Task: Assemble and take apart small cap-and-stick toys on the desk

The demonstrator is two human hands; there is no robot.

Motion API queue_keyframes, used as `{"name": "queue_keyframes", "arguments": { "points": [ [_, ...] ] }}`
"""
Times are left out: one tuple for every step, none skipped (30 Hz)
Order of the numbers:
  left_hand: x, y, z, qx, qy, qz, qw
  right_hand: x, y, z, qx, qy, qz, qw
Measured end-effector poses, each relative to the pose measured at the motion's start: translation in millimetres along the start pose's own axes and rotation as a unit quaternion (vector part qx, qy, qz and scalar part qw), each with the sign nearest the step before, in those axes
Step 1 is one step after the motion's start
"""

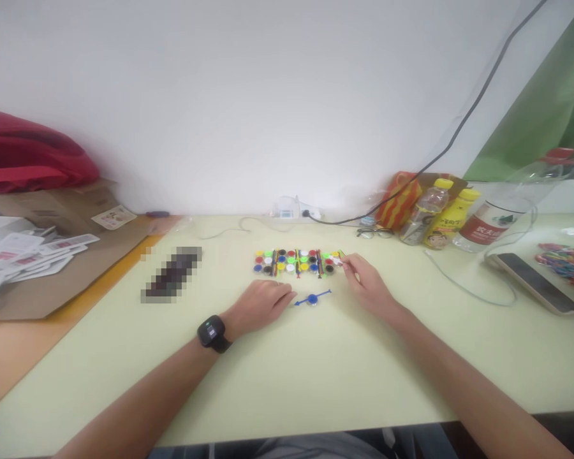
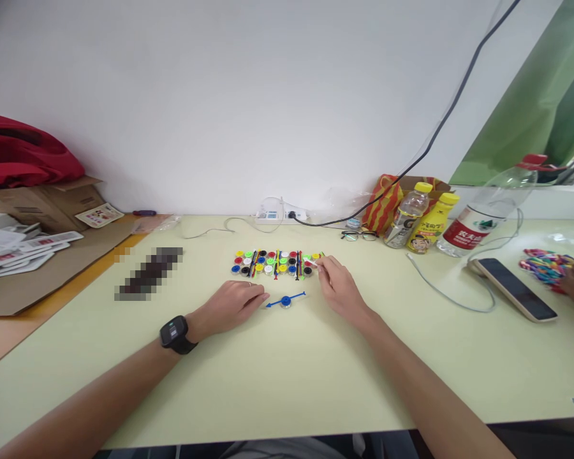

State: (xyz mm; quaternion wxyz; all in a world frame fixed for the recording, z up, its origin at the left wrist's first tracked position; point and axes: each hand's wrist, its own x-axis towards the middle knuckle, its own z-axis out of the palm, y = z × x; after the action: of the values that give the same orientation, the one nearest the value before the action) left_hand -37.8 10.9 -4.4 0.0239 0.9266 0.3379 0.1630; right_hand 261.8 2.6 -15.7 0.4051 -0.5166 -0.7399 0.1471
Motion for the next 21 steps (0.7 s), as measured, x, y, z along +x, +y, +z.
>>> {"name": "queue_keyframes", "arguments": {
  "points": [
    [0, 0, -0.1, 0.001, -0.002, -0.001, 1.0, 0, 0, 1, 0.0, 0.002, -0.006, 1.0],
    [0, 0, -0.1, 0.001, -0.005, -0.002, 1.0, 0, 0, 2, 0.0, 0.005, -0.015, 1.0],
    [0, 0, -0.1, 0.001, -0.007, -0.003, 1.0, 0, 0, 2, -0.001, 0.01, -0.027, 1.0],
    [0, 0, -0.2, 0.0, -0.008, -0.003, 1.0, 0, 0, 3, -0.005, 0.018, -0.04, 0.999],
    [-1, 0, -0.2, -0.002, -0.008, -0.004, 1.0, 1, 0, 3, -0.011, 0.029, -0.053, 0.998],
    [-1, 0, -0.4, -0.004, -0.008, -0.005, 1.0, 1, 0, 3, -0.018, 0.043, -0.064, 0.997],
    [-1, 0, -0.7, -0.006, -0.009, -0.007, 1.0, 1, -1, 2, -0.024, 0.058, -0.073, 0.995],
    [-1, 0, -1.0, -0.007, -0.011, -0.009, 1.0, 1, -2, 2, -0.028, 0.071, -0.081, 0.994],
    [-1, 0, -1.3, -0.009, -0.014, -0.012, 1.0, 1, -3, 1, -0.031, 0.082, -0.086, 0.992],
    [0, 1, -1.6, -0.011, -0.017, -0.016, 1.0, 0, -4, 0, -0.031, 0.09, -0.087, 0.992],
    [0, 1, -1.9, -0.014, -0.02, -0.02, 1.0, -1, -5, -1, -0.03, 0.095, -0.085, 0.991],
    [0, 1, -1.9, -0.018, -0.022, -0.024, 0.999, -2, -7, -1, -0.026, 0.095, -0.08, 0.992],
    [0, 1, -1.9, -0.023, -0.024, -0.029, 0.999, -3, -8, -2, -0.019, 0.09, -0.075, 0.993],
    [1, 1, -1.7, -0.028, -0.025, -0.034, 0.999, -4, -9, -2, -0.009, 0.082, -0.071, 0.994],
    [1, 1, -1.4, -0.033, -0.027, -0.038, 0.998, -5, -10, -2, 0.004, 0.07, -0.072, 0.995],
    [1, 0, -1.1, -0.038, -0.028, -0.041, 0.998, -6, -11, -2, 0.015, 0.058, -0.075, 0.995],
    [1, 0, -0.8, -0.041, -0.03, -0.044, 0.998, -6, -12, -1, 0.023, 0.045, -0.08, 0.996],
    [1, 0, -0.6, -0.043, -0.032, -0.045, 0.998, -7, -13, 0, 0.026, 0.033, -0.085, 0.996],
    [1, 0, -0.5, -0.044, -0.034, -0.046, 0.997, -7, -15, 1, 0.025, 0.02, -0.09, 0.995],
    [1, 0, -0.6, -0.045, -0.035, -0.046, 0.997, -8, -16, 3, 0.023, 0.004, -0.093, 0.995],
    [1, 0, -0.7, -0.045, -0.036, -0.046, 0.997, -9, -18, 4, 0.024, -0.015, -0.095, 0.995]
  ]
}}
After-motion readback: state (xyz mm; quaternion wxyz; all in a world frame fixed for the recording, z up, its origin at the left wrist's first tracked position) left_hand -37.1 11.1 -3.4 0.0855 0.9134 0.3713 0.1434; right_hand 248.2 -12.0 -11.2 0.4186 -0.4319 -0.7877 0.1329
